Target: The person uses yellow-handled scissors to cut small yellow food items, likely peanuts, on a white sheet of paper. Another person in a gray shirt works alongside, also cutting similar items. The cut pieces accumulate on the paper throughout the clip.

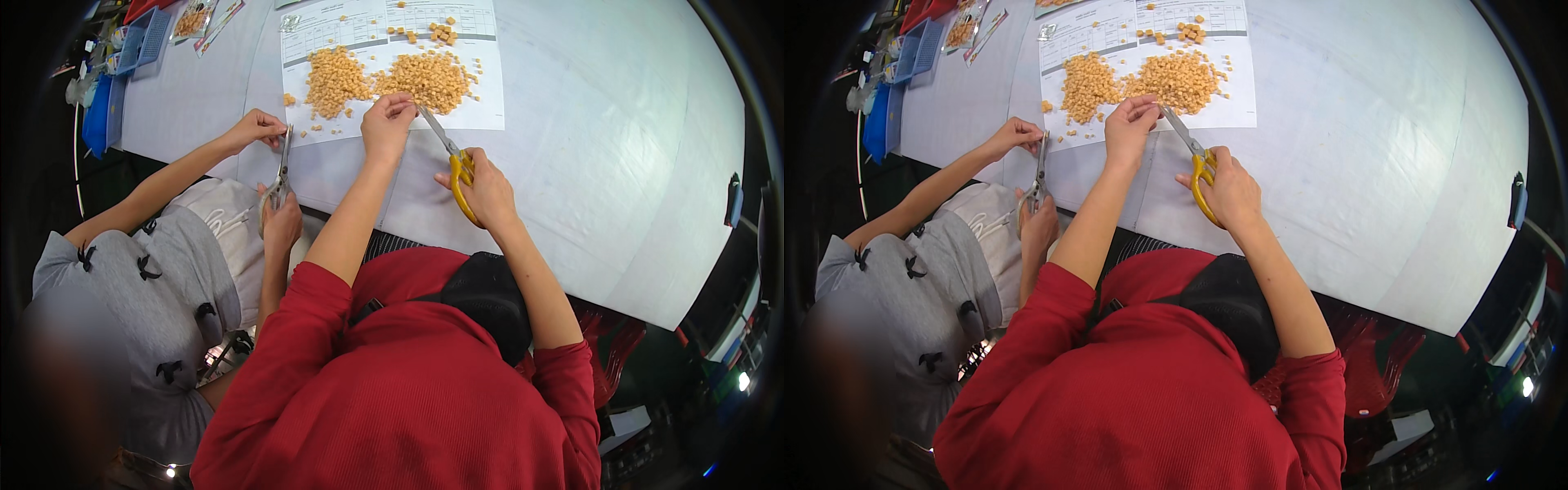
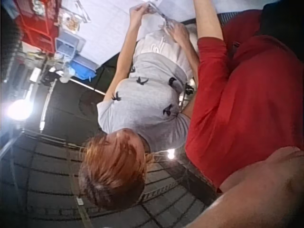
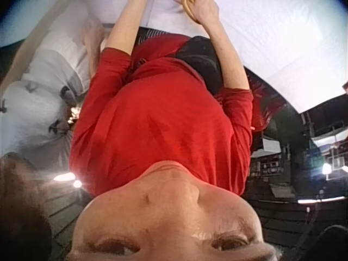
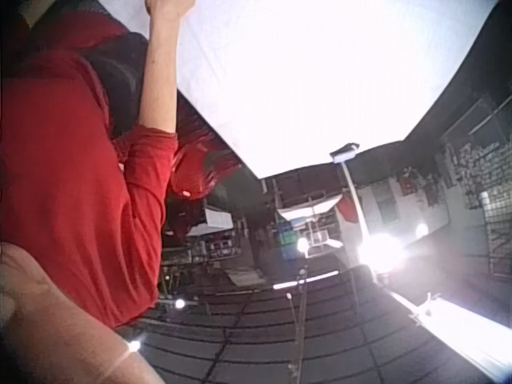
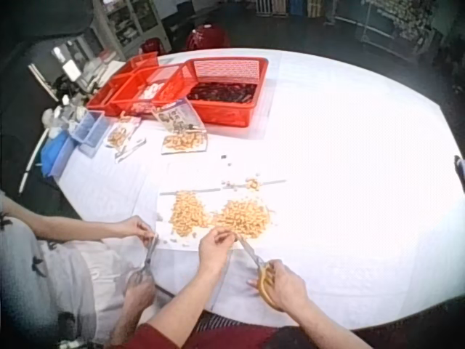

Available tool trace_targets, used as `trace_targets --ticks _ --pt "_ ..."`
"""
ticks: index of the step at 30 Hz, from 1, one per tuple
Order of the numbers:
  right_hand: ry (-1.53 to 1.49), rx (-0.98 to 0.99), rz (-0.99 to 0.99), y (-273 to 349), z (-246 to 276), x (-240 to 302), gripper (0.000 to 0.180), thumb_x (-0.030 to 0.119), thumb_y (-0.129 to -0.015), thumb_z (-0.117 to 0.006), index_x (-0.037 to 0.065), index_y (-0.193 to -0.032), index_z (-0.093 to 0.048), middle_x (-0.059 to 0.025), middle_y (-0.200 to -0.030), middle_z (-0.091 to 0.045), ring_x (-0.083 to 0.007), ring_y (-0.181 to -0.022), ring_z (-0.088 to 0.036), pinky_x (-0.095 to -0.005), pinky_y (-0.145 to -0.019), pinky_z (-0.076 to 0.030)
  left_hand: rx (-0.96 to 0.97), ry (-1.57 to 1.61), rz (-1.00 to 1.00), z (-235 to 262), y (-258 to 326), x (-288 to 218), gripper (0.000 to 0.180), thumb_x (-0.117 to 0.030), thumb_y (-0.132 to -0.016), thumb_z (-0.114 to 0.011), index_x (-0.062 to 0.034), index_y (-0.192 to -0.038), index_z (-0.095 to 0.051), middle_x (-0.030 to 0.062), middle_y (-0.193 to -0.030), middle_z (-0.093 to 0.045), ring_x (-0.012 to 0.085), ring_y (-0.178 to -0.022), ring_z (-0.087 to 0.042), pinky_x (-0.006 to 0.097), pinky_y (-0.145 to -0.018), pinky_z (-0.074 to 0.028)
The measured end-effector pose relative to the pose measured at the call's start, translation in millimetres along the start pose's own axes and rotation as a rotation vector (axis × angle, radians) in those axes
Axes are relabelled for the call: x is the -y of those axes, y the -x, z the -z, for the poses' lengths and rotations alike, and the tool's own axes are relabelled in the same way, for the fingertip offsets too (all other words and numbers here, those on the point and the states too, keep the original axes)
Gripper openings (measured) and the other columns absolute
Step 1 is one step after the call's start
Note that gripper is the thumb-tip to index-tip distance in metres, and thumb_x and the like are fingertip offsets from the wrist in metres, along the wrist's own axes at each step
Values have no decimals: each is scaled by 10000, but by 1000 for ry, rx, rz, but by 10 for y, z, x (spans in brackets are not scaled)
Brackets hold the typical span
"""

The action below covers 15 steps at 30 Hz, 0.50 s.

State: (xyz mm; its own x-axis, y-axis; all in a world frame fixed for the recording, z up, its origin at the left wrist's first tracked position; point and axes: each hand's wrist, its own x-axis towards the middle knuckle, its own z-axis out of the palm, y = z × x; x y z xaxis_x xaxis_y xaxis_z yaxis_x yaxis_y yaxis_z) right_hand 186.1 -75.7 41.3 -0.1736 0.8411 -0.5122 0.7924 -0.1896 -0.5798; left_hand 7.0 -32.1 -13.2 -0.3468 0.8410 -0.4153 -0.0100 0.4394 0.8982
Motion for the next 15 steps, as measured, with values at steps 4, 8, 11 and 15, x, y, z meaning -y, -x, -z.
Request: trace_targets --ticks 4,8,11,15 --pt "-2 -12 3 -6 41 -8 674 567 -738 -708 25 -1098 -529 -186 -920 -655 -350 -844 -653 -438 -695 -510 -13 -151 -153 -63 27 -43 268 -16 -827 -641 6 -1094 -622 75 -944 -683 126 -863 -650 231 -758 -519" --pt "-8 -44 21 -31 72 -51 674 558 -727 -722 19 -1088 -537 -187 -877 -667 -350 -804 -661 -436 -668 -513 -25 -201 -203 -141 79 -148 261 -22 -811 -651 -5 -1070 -631 99 -932 -698 135 -841 -665 245 -752 -524" --pt "-5 -76 31 -56 63 -102 674 558 -721 -727 15 -1076 -546 -186 -832 -673 -353 -765 -665 -435 -644 -516 -51 -208 -237 -184 59 -143 240 -46 -790 -661 -7 -1026 -642 111 -904 -709 159 -791 -681 266 -724 -531" --pt "-22 -133 3 -87 161 -127 665 562 -719 -727 20 -1069 -562 -188 -787 -673 -362 -733 -665 -437 -626 -518 -69 -292 -269 -207 -3 -125 242 -75 -805 -674 -21 -1039 -651 95 -919 -710 147 -820 -674 261 -742 -526"
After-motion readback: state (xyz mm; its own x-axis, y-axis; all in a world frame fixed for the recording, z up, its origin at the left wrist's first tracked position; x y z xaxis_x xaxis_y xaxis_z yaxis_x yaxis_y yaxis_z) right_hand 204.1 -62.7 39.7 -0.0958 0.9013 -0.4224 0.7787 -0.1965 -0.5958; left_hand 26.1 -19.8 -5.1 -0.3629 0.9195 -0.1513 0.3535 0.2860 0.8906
